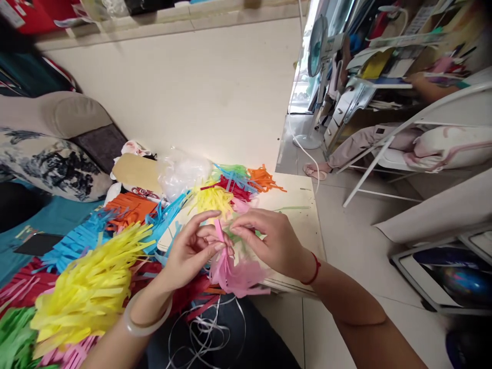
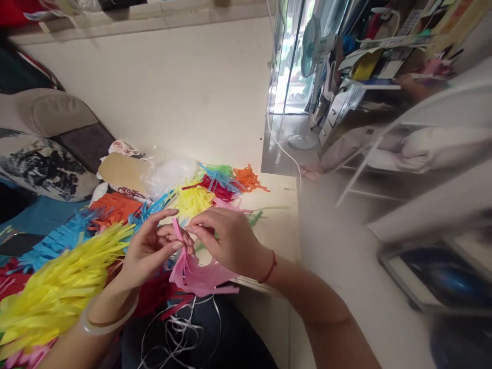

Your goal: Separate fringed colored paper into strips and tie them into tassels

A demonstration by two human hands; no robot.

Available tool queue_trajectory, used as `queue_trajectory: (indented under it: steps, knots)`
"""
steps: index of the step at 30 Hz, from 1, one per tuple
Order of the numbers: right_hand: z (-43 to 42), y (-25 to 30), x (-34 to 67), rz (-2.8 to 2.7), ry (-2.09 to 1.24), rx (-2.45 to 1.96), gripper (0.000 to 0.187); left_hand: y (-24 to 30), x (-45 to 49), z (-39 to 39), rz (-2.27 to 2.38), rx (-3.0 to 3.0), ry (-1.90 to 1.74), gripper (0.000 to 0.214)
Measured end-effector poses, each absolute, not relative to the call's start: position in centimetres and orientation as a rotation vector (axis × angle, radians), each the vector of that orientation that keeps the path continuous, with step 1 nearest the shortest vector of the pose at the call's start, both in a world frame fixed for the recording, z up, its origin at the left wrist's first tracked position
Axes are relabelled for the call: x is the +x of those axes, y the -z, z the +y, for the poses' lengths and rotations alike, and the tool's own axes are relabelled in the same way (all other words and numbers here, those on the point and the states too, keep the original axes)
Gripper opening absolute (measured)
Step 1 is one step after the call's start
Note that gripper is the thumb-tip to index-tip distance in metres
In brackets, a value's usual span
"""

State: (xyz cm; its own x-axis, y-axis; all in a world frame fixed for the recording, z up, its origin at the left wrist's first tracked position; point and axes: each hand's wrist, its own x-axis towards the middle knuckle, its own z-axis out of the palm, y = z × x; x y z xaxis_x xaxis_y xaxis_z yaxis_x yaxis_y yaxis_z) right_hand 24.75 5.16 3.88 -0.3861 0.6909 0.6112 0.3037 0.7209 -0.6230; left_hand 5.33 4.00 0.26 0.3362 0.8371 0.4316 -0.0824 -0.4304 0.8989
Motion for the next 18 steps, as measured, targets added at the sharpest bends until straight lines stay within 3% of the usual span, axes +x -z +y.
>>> queue_trajectory:
  steps: [3, 18]
  knots:
    - [4.9, -3.7, 24.8, -2.037, -0.471, -0.754, 0.014, -0.3, 5.5, 3.4, 0.675, 1.669, -1.224, 0.039]
    - [5.0, -3.4, 25.4, -2.146, -0.460, -0.831, 0.014, 0.1, 4.4, 3.6, 0.895, 2.027, -1.053, 0.049]
